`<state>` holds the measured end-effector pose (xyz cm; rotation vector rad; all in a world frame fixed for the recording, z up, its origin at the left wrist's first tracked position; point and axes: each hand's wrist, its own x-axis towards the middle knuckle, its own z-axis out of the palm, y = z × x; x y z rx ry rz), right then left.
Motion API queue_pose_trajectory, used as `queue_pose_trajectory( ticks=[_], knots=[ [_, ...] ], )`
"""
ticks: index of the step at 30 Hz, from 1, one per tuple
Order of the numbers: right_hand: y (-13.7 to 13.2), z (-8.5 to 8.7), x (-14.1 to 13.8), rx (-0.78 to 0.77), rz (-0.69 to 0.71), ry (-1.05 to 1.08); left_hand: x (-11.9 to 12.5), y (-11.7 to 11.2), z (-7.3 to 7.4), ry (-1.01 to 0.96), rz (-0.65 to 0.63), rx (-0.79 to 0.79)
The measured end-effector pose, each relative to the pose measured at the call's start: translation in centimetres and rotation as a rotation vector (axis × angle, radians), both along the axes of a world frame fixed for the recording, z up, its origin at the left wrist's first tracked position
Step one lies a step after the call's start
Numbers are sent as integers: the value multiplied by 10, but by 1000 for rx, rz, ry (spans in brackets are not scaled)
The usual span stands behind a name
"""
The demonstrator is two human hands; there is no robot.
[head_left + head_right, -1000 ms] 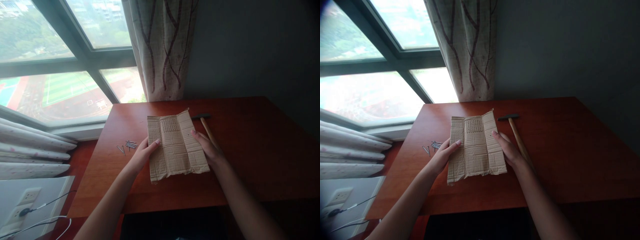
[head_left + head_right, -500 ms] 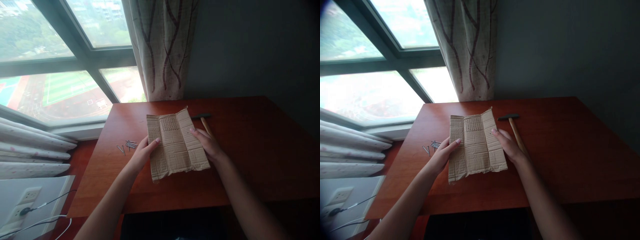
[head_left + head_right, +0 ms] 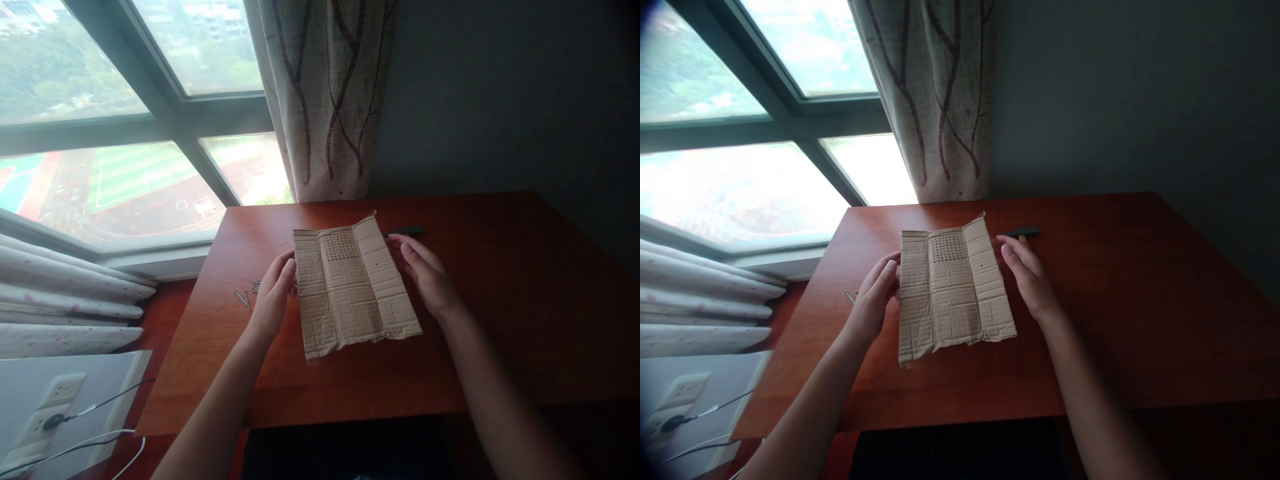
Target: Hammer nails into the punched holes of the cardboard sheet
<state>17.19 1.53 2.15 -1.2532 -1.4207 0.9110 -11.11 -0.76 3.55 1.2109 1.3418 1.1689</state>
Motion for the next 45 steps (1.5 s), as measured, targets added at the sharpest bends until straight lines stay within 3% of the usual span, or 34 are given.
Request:
queue_pose_trajectory(
  ticks=[3,6,9,12,18,30,35,40,45],
  knots=[
    [-4,20,0,201,-82,-67,0,0,22,404,146,338],
    [-13,45,-13,389,49,-425,13,-5,44,757,-111,587],
    [-21,57,-33,381,245,-739,32,-11,51,967,-312,597],
    [-23,54,-46,329,292,-896,43,-14,42,1075,-374,530],
    [-25,36,-47,301,263,-908,39,-17,25,1091,-355,533],
    [-31,24,-48,321,241,-876,38,-19,22,1132,-348,522],
    [-31,27,-36,338,249,-664,34,-18,22,1099,-371,494],
    [-30,28,-13,315,101,-498,33,-16,24,1049,-381,510],
    [-25,19,-4,56,6,-293,37,-15,29,1022,-351,547]
  ],
)
